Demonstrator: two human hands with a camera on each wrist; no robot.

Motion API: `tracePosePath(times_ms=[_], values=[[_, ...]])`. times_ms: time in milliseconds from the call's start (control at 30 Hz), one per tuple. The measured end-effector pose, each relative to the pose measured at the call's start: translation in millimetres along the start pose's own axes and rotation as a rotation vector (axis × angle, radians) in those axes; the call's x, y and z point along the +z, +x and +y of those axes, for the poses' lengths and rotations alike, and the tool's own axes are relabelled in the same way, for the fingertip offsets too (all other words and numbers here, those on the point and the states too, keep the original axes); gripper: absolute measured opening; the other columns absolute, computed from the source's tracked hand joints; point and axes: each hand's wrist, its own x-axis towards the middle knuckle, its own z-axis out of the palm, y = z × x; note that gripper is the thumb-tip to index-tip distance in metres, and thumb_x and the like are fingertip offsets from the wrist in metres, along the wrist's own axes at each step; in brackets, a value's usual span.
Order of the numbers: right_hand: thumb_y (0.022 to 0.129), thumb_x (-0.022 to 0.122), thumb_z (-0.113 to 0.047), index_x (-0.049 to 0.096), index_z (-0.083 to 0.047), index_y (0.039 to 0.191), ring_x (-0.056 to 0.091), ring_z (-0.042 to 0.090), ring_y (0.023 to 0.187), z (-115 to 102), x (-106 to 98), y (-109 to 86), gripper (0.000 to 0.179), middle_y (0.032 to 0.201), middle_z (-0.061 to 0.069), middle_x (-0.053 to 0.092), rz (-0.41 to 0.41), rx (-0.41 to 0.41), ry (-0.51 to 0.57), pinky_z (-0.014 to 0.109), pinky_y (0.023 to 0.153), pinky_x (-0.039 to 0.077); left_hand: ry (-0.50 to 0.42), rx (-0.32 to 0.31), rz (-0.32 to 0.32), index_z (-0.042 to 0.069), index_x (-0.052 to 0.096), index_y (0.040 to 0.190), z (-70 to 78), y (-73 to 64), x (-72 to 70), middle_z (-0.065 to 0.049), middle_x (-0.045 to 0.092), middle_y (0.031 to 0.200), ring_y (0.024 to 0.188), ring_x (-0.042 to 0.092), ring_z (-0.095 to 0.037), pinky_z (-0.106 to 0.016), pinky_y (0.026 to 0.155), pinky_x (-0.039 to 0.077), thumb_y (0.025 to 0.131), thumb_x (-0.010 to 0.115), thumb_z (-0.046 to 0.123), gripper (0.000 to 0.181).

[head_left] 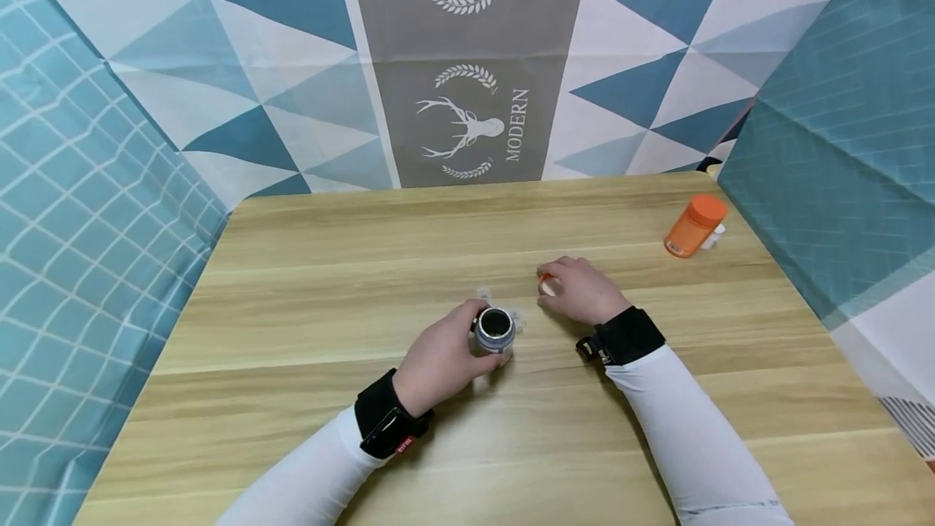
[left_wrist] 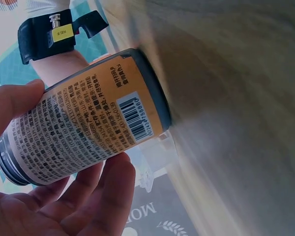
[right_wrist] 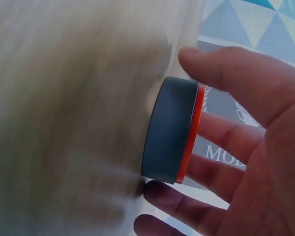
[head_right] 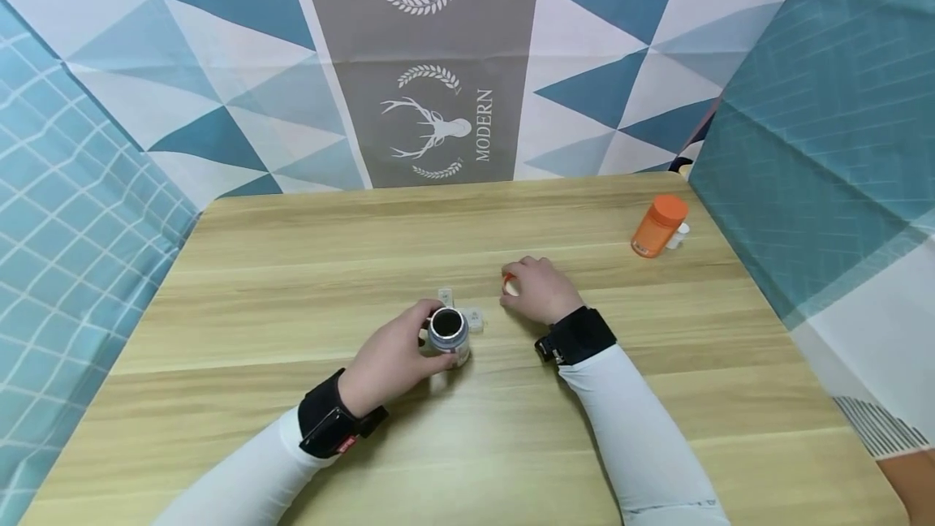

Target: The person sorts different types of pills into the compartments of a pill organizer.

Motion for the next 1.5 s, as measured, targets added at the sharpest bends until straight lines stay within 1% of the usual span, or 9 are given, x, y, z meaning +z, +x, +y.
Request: tracePosePath(times_ms=[167,267,400,500,667,833,1200,1367,1500], values=[[0.087,0.070,-0.028,0.062,-0.007,0.126,0.053,0.034,0.108,-3.8,-9.2,1.6,0.045,0.119,0.016,0.061,0.014,-0.030,-0.021,0.051,0.093,0.045,0.008,0.027,0.023,0.011,0.052,0.128,1.2,4.7,-4.5,0.002,0.065,0.111,0.094,0.057,-0.007,-0.034,0.079,0.053,0.076,0.081,0.036,0.065],[0.089,0.068,-0.026,0.060,-0.008,0.129,0.055,0.030,0.104,-8.7,-14.5,-1.1,0.045,0.118,0.015,0.061,0.024,-0.052,0.003,0.050,0.089,0.047,0.005,0.037,0.023,0.012,0.052,0.127,1.4,5.1,-5.5,0.002,0.065,0.111,0.094,0.058,-0.007,-0.034,0.078,0.053,0.076,0.081,0.037,0.064],[0.090,0.066,-0.023,0.058,-0.012,0.132,0.055,0.023,0.097,-26.2,-23.6,-12.9,0.044,0.120,0.012,0.056,0.070,-0.113,0.130,0.045,0.082,0.050,-0.004,0.038,-0.002,0.013,0.053,0.127,0.1,1.2,-4.8,0.003,0.065,0.110,0.092,0.058,-0.007,-0.034,0.076,0.053,0.075,0.082,0.038,0.064],[0.090,0.068,-0.020,0.059,-0.014,0.130,0.053,0.020,0.094,-46.2,-31.7,-23.7,0.041,0.122,0.008,0.052,0.123,-0.213,0.258,0.043,0.078,0.052,-0.008,0.042,-0.005,0.013,0.053,0.126,-1.6,-1.5,-5.2,0.003,0.065,0.110,0.091,0.058,-0.006,-0.034,0.075,0.054,0.075,0.082,0.038,0.064],[0.086,0.074,-0.016,0.059,-0.016,0.113,0.049,0.013,0.102,-74.6,-41.0,-41.1,0.031,0.120,0.001,0.049,0.146,-0.377,0.404,0.040,0.086,0.050,-0.026,0.062,-0.010,0.014,0.053,0.125,-2.0,-3.8,-6.3,0.004,0.065,0.108,0.092,0.058,-0.006,-0.033,0.076,0.053,0.076,0.082,0.036,0.061],[0.081,0.078,-0.012,0.050,-0.017,0.094,0.048,0.012,0.109,-87.0,-42.6,-49.2,0.031,0.123,0.002,0.053,0.097,-0.415,0.466,0.041,0.090,0.048,-0.041,0.070,-0.024,0.016,0.051,0.126,-2.9,-3.8,-6.9,0.005,0.064,0.112,0.094,0.057,-0.004,-0.033,0.079,0.053,0.077,0.081,0.035,0.060],[0.080,0.079,-0.013,0.049,-0.017,0.079,0.047,0.011,0.115,-85.9,-38.7,-46.5,0.030,0.123,-0.002,0.058,-0.022,-0.474,0.431,0.039,0.087,0.050,-0.035,0.074,-0.019,0.019,0.052,0.122,-4.9,-4.1,-8.5,0.008,0.063,0.106,0.089,0.055,-0.003,-0.029,0.076,0.052,0.078,0.080,0.038,0.055],[0.083,0.076,-0.013,0.057,-0.019,0.092,0.048,0.010,0.112,-87.3,-39.1,-46.7,0.022,0.123,-0.002,0.057,-0.046,-0.468,0.382,0.037,0.087,0.051,-0.044,0.085,-0.007,0.021,0.052,0.123,-6.0,-3.4,-8.4,0.010,0.061,0.104,0.089,0.055,-0.004,-0.029,0.074,0.051,0.077,0.080,0.037,0.056],[0.085,0.075,-0.017,0.062,-0.019,0.112,0.047,0.009,0.113,-89.3,-38.7,-49.4,0.030,0.126,-0.002,0.055,-0.050,-0.465,0.325,0.037,0.091,0.050,-0.069,0.088,-0.014,0.022,0.052,0.125,-6.7,-3.3,-8.9,0.011,0.061,0.105,0.090,0.055,-0.004,-0.029,0.075,0.051,0.076,0.081,0.037,0.058]])
